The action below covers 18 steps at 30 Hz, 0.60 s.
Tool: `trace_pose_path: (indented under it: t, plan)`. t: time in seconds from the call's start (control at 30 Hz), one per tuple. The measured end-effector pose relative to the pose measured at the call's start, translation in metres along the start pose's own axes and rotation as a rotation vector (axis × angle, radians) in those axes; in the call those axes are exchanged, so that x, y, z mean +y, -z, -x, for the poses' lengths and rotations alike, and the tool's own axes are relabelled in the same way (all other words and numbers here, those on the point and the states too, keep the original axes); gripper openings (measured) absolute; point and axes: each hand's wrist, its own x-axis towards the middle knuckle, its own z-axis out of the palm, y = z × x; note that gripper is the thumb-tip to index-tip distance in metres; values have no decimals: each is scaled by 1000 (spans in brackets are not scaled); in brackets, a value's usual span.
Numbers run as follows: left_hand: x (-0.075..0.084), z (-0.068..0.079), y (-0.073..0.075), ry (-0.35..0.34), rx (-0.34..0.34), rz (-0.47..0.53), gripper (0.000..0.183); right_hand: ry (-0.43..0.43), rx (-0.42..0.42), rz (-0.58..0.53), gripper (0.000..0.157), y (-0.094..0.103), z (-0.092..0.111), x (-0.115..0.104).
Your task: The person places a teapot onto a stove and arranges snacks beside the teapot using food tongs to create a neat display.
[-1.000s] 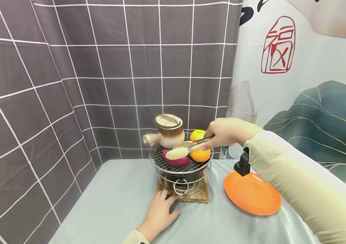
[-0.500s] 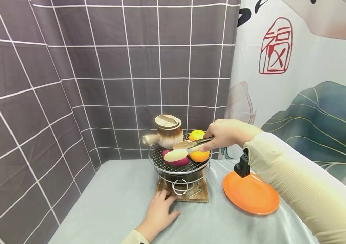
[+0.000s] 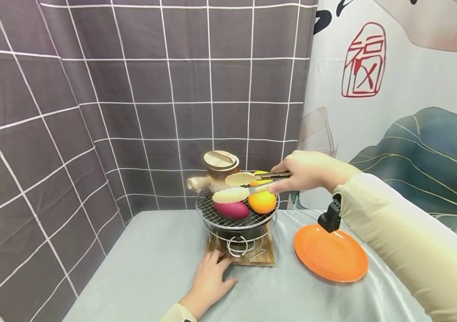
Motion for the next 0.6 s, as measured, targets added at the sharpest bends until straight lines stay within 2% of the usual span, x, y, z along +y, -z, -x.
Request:
trace_pose_path:
  t: [0.37,0.6]
  plan:
    - [1,-2,6,21,-32,13,50,-56,81,-3,60,9,30,31]
    - [2,-1,6,18,-35,-1,51,-175,96,11,59,2,53,59]
